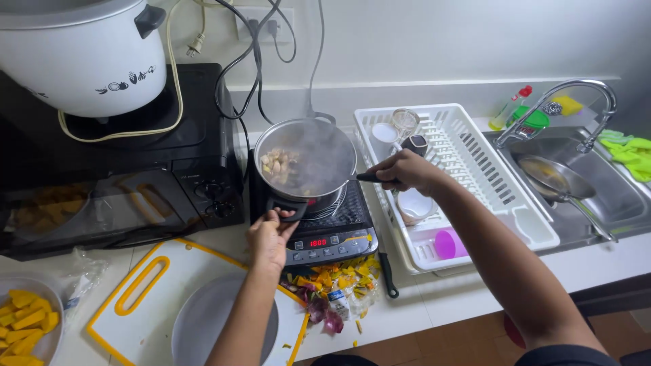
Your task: The person is preparing a meal by washing and cutting vegetables and stirring them in a pot on a stovetop.
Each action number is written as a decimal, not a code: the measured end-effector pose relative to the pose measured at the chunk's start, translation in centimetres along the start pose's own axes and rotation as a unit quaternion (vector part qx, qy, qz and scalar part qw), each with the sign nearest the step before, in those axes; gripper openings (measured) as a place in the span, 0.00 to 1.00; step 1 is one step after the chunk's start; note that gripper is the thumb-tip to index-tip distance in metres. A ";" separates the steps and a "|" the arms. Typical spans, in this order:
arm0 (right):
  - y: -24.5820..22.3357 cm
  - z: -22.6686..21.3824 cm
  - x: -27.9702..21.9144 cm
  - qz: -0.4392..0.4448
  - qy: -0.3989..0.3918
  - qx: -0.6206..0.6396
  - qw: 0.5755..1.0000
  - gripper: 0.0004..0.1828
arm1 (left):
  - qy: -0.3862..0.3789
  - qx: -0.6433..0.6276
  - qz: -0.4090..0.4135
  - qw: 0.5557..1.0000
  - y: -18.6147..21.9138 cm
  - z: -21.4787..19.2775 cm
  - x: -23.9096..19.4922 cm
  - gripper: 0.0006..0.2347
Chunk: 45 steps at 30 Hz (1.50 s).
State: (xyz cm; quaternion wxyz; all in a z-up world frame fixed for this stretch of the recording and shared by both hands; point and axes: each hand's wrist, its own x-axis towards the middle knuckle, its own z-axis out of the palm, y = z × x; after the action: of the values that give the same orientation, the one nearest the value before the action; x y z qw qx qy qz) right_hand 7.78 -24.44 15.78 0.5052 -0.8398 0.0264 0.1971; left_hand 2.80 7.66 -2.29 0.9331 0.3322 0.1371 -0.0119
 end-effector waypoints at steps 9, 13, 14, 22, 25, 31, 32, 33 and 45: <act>-5.1 2.1 -6.6 -0.231 0.237 -0.531 0.780 0.26 | 0.090 0.042 0.029 0.995 4.3 0.1 0.8 0.05; -3.6 3.8 -2.9 -0.247 0.246 -0.562 0.750 0.29 | 0.107 0.074 0.040 0.991 5.5 1.2 -0.2 0.06; -3.2 4.5 -2.4 -0.264 0.240 -0.568 0.742 0.29 | 0.115 0.102 0.031 0.988 5.7 1.6 -0.4 0.08; -5.9 2.5 -6.0 -0.387 0.166 -0.583 0.695 0.42 | 0.142 0.122 0.015 0.982 6.4 2.3 -0.6 0.09; -8.7 1.9 -6.6 -0.288 0.163 -0.606 0.723 0.40 | 0.148 0.112 0.015 0.983 6.3 2.4 -0.8 0.09; -9.0 5.1 -3.9 -0.228 0.187 -0.613 0.733 0.31 | 0.151 0.133 0.033 0.979 6.5 2.6 -0.9 0.09; -8.3 5.3 -3.9 -0.319 0.191 -0.613 0.697 0.31 | 0.155 0.135 0.023 0.978 6.6 2.7 -0.8 0.10; -7.5 5.6 -3.8 -0.407 0.193 -0.607 0.655 0.30 | 0.159 0.137 0.013 0.978 6.7 2.8 -0.8 0.10; -12.7 -5.2 -12.1 -0.127 0.145 -0.629 0.753 0.34 | 0.124 0.064 0.030 0.990 6.2 2.4 -0.6 0.06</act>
State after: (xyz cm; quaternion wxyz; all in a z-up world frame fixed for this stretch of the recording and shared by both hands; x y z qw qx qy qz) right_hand 1.34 -24.55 32.88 -0.1263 -0.9822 -0.1377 -0.0213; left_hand 3.52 10.95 3.50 0.8857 0.3942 0.2405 0.0486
